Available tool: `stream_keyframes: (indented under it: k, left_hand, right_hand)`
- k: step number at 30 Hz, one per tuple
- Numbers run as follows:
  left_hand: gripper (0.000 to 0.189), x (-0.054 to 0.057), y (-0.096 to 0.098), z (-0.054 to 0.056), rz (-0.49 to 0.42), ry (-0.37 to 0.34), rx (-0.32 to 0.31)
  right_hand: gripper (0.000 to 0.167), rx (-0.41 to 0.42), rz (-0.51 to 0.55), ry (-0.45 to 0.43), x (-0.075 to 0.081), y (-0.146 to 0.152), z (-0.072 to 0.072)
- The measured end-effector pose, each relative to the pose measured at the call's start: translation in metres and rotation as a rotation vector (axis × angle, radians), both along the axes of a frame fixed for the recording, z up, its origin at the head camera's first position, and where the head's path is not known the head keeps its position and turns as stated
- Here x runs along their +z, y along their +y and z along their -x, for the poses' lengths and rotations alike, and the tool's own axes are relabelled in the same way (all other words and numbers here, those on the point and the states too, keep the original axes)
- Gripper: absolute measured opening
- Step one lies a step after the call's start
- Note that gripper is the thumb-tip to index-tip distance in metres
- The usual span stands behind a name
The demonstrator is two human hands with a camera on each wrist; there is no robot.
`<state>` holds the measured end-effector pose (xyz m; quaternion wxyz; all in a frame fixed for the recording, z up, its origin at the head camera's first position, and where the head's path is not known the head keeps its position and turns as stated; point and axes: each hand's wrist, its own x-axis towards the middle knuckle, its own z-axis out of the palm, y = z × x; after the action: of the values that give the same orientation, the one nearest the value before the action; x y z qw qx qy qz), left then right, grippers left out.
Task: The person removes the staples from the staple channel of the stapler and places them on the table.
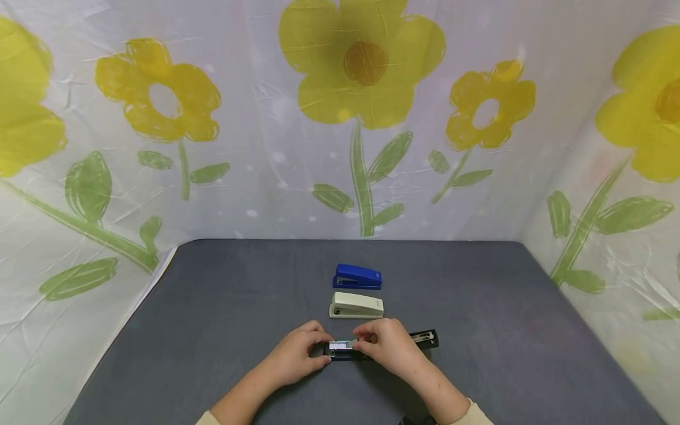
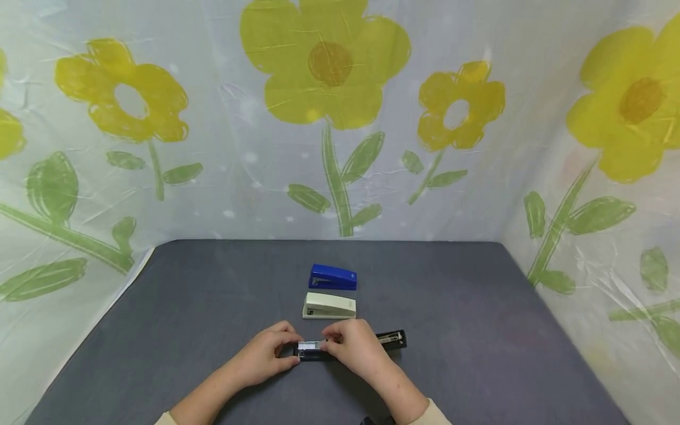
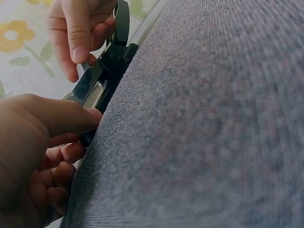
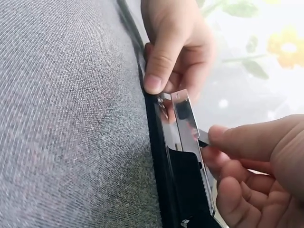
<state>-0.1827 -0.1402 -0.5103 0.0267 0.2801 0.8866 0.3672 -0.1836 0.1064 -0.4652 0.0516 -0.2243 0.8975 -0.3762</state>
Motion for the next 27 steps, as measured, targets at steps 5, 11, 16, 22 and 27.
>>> stream_keyframes:
  k: [5, 11, 16, 22, 27]
  left_hand:
    - [0.025, -0.002, 0.0, 0.002, -0.012, 0.013, -0.011]
    - [0.025, -0.002, 0.0, 0.002, -0.033, -0.005, -0.009]
    - [0.026, 0.0, 0.0, 0.003, -0.041, -0.027, 0.0]
    - [0.026, 0.0, -0.001, 0.004, -0.044, -0.025, 0.007]
    - [0.026, -0.001, -0.002, 0.004, -0.035, -0.023, 0.011]
  right_hand:
    - [0.008, 0.014, -0.057, 0.06, 0.0, 0.001, 0.0]
    - [0.006, 0.032, -0.082, 0.112, 0.0, 0.001, 0.0]
    - [0.004, 0.03, -0.09, 0.127, 0.004, 0.002, 0.0]
    - [0.005, 0.018, -0.083, 0.111, 0.014, 0.007, -0.001]
    - [0.005, -0.002, -0.091, 0.056, 0.023, 0.013, -0.002]
